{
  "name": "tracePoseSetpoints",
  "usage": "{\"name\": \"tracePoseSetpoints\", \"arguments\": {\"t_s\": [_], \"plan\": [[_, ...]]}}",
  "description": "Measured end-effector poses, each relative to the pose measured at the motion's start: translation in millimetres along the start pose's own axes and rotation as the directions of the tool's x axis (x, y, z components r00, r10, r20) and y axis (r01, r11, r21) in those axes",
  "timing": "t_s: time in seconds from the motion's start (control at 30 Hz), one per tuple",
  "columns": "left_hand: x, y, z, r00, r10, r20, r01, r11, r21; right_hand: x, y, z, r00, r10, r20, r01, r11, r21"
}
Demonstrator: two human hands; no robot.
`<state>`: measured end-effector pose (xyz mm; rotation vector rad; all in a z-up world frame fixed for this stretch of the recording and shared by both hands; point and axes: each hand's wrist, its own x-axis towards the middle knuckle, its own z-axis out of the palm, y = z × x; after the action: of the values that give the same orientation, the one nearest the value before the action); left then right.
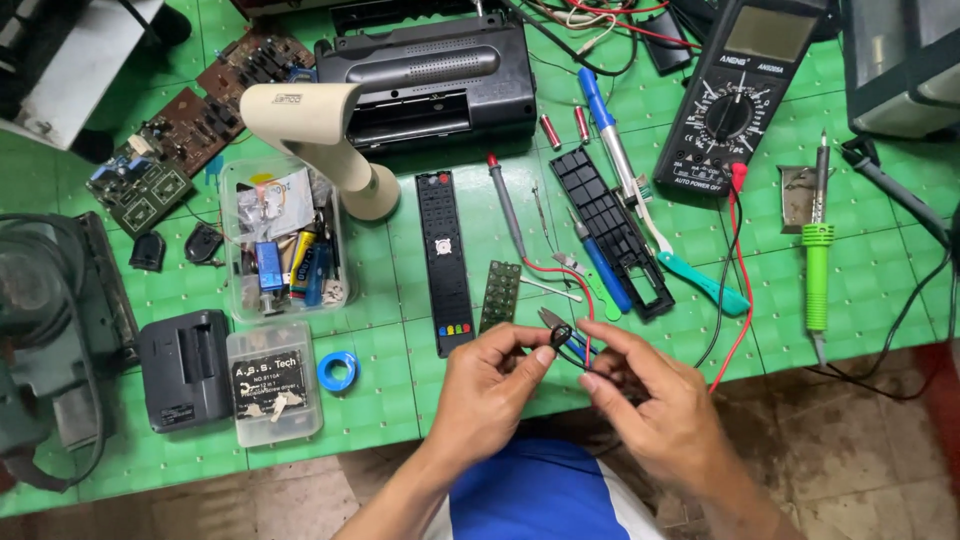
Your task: Testing and troubleshooting a remote control circuit board using a multimeter and other electronic tools on a workbench.
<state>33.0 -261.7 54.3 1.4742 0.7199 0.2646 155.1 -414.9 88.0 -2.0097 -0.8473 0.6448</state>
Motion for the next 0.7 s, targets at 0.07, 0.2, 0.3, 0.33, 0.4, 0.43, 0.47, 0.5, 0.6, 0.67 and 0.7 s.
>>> {"name": "tracePoseSetpoints", "arguments": {"t_s": [0.07,0.2,0.3,0.33,0.4,0.43,0.47,0.5,0.6,0.67,0.7], "plan": [[1.6,-1.2,-6.7,0.999,-0.008,0.052,0.004,0.997,0.071,7.1,-0.5,-7.8,0.982,-0.187,0.038,0.190,0.975,-0.115],[3.5,0.4,-21.2,0.976,-0.012,0.219,-0.044,0.967,0.251,16.9,4.6,-16.0,0.838,-0.502,0.215,0.546,0.776,-0.316],[2.7,8.0,-28.6,0.950,-0.088,0.301,0.007,0.965,0.262,23.0,-0.8,-19.3,0.754,-0.599,0.271,0.657,0.696,-0.289],[2.8,9.1,-30.3,0.950,-0.090,0.298,0.010,0.965,0.262,24.5,-0.5,-20.0,0.753,-0.599,0.273,0.658,0.697,-0.286],[3.2,11.3,-33.2,0.920,-0.137,0.367,0.034,0.961,0.275,27.3,0.1,-21.7,0.690,-0.648,0.323,0.721,0.653,-0.230],[3.1,11.8,-33.4,0.920,-0.140,0.365,0.037,0.961,0.274,27.5,-1.0,-21.7,0.690,-0.647,0.326,0.721,0.654,-0.228],[3.0,12.3,-33.8,0.902,-0.159,0.401,0.058,0.966,0.254,27.9,-2.1,-21.6,0.666,-0.669,0.330,0.743,0.637,-0.206],[3.1,12.8,-34.1,0.882,-0.178,0.437,0.079,0.969,0.234,28.4,-3.1,-21.7,0.641,-0.691,0.334,0.763,0.619,-0.184],[4.7,10.2,-35.3,0.868,-0.171,0.467,0.080,0.975,0.208,28.1,-0.4,-21.8,0.594,-0.723,0.353,0.803,0.560,-0.205],[5.0,11.0,-35.1,0.864,-0.165,0.476,0.069,0.975,0.211,27.1,1.6,-21.1,0.588,-0.726,0.357,0.807,0.557,-0.197],[5.0,11.4,-35.1,0.859,-0.158,0.487,0.058,0.975,0.215,26.5,2.6,-20.7,0.583,-0.729,0.359,0.810,0.554,-0.190]]}}
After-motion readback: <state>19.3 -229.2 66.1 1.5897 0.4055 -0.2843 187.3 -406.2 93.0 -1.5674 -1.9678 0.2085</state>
